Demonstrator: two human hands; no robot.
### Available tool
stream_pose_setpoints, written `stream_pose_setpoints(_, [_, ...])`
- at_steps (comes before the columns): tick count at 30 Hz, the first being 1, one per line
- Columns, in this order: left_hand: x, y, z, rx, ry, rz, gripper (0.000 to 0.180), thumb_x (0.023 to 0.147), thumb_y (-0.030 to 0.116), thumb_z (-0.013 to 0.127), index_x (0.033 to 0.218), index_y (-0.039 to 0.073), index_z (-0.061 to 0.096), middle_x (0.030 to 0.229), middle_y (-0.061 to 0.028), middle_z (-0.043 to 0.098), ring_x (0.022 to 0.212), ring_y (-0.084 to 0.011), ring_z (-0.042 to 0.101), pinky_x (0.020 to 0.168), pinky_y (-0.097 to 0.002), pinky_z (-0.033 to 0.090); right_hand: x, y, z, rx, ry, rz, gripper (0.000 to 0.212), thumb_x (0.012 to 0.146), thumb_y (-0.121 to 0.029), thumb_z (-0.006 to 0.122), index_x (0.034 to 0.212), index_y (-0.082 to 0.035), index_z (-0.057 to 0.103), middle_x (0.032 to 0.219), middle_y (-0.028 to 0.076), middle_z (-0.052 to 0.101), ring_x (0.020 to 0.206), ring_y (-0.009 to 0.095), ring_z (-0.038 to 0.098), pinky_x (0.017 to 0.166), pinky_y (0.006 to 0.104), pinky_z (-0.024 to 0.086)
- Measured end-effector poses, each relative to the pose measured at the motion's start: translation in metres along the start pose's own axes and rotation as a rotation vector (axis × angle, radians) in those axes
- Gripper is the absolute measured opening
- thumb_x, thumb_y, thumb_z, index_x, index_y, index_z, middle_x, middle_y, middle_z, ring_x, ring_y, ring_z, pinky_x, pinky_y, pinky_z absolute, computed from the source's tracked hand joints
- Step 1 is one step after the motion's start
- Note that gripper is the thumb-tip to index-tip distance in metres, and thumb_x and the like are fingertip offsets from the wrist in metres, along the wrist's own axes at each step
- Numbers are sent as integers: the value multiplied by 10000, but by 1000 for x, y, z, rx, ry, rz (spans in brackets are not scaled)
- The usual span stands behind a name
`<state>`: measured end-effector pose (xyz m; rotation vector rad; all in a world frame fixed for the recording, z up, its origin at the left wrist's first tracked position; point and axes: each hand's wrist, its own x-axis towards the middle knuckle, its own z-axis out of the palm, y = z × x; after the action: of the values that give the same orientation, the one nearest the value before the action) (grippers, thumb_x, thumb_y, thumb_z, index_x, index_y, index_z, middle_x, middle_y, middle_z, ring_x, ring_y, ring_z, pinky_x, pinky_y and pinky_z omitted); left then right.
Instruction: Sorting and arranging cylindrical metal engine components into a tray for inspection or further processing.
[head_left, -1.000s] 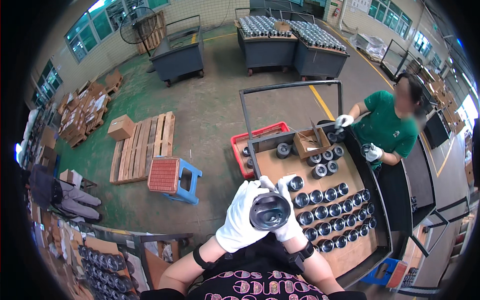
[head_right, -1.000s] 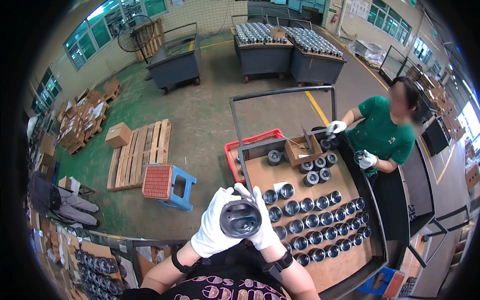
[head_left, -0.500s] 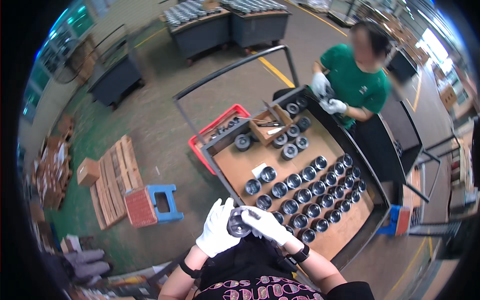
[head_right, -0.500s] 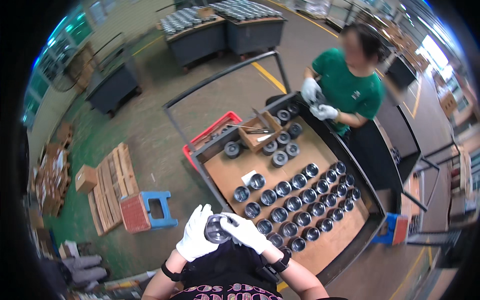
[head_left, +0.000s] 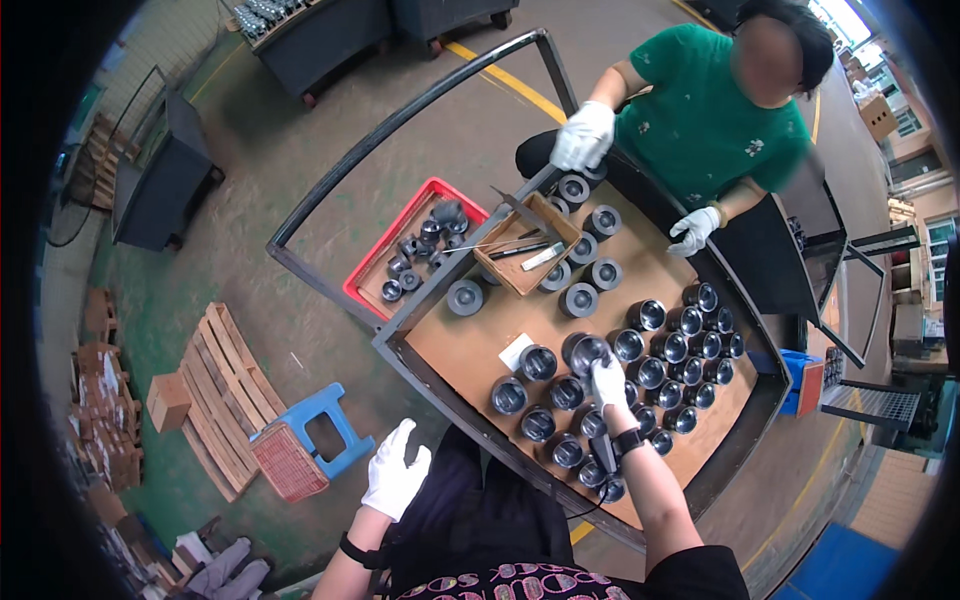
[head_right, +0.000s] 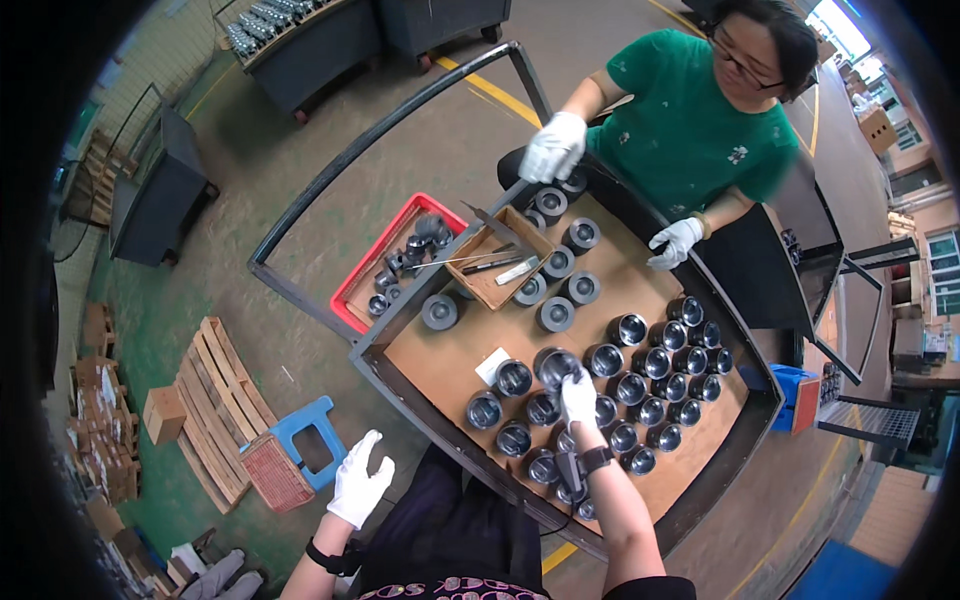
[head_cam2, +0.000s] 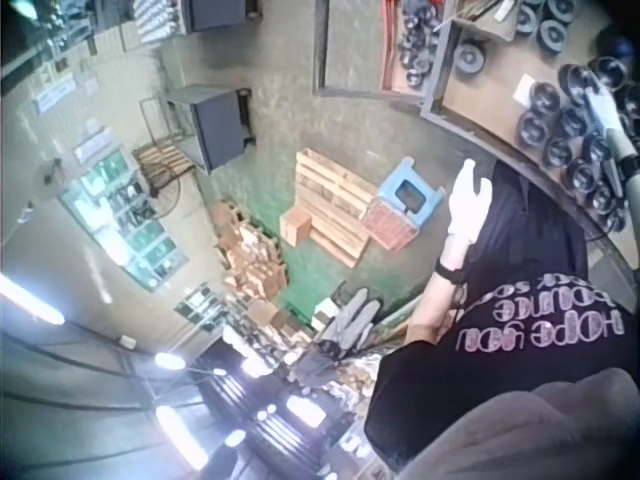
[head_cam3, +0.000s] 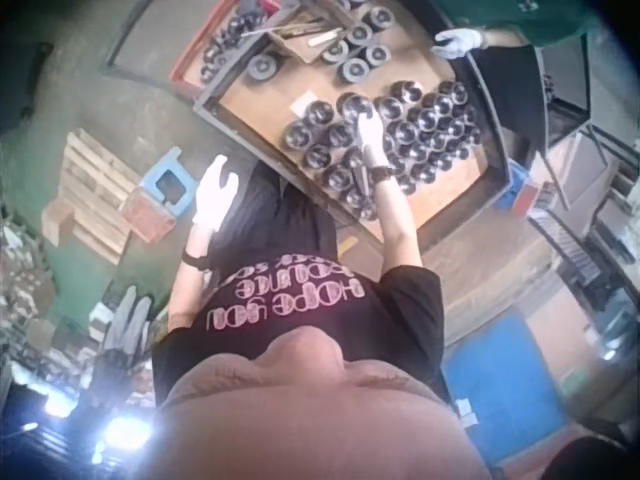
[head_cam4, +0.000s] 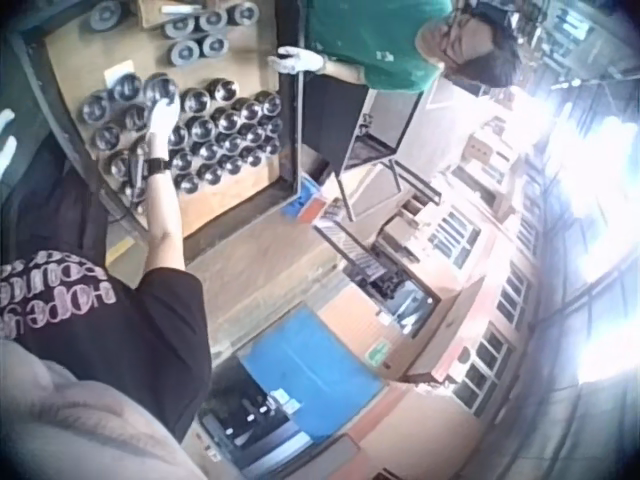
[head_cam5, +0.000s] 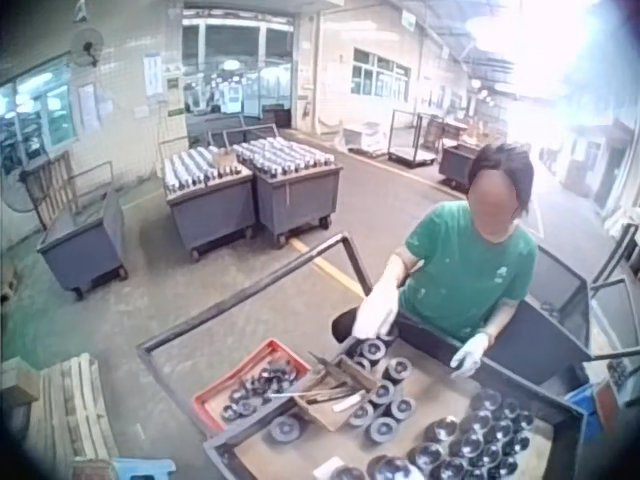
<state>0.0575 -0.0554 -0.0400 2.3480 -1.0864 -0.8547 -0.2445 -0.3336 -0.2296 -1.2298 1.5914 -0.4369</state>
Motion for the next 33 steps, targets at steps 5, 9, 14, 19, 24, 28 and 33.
stream_pose_setpoints(5, [10,-13,-7,5,-35,1,423,856,227,635,1224,23,597,1220,-201,624,1127,-361,599,981,-422,477,38,-15,40,77,-6,194,260,982,-145,452,1213,-80,553,781,104,649,445,173,572,389,316,457])
stream_pose_setpoints(9, [16,-8,-8,45,-106,-10,403,857,211,618,1210,18,602,1209,-202,626,1108,-361,605,974,-419,480,55,-4,56,126,-65,307,212,975,-136,438,1126,-65,570,761,124,646,455,180,582,376,298,444])
stream_pose_setpoints(14, [28,-8,-8,36,-127,-17,373,844,191,627,1172,11,624,1184,-197,639,1089,-357,616,959,-414,491,84,20,63,-108,-102,348,204,944,-132,474,1071,-24,592,737,131,661,486,203,617,388,326,456])
stream_pose_setpoints(19, [30,-19,-8,35,-104,-13,361,833,171,643,1154,7,634,1169,-196,645,1069,-353,626,943,-410,501,80,11,79,-250,-213,371,249,941,-147,495,1118,-16,611,868,182,692,611,271,680,525,384,532])
stream_pose_setpoints(24, [39,-17,-15,24,-112,-13,357,826,160,647,1148,4,634,1158,-195,647,1063,-356,627,940,-413,503,98,-18,60,-741,59,23,565,920,-464,465,1130,38,616,1073,279,658,1041,427,624,933,478,481])
stream_pose_setpoints(28, [44,-20,-21,95,-136,-5,339,820,146,643,1125,-3,641,1149,-197,652,1064,-361,625,938,-418,499,136,-12,71,-492,86,66,522,911,-423,511,1078,57,628,966,276,679,872,384,684,775,446,532])
stream_pose_setpoints(33, [38,-32,-15,134,-48,34,312,828,139,641,1100,-11,652,1126,-203,660,1054,-363,628,932,-419,501,149,-8,66,-144,77,59,353,889,-282,554,918,56,650,770,213,665,617,311,651,608,414,522])
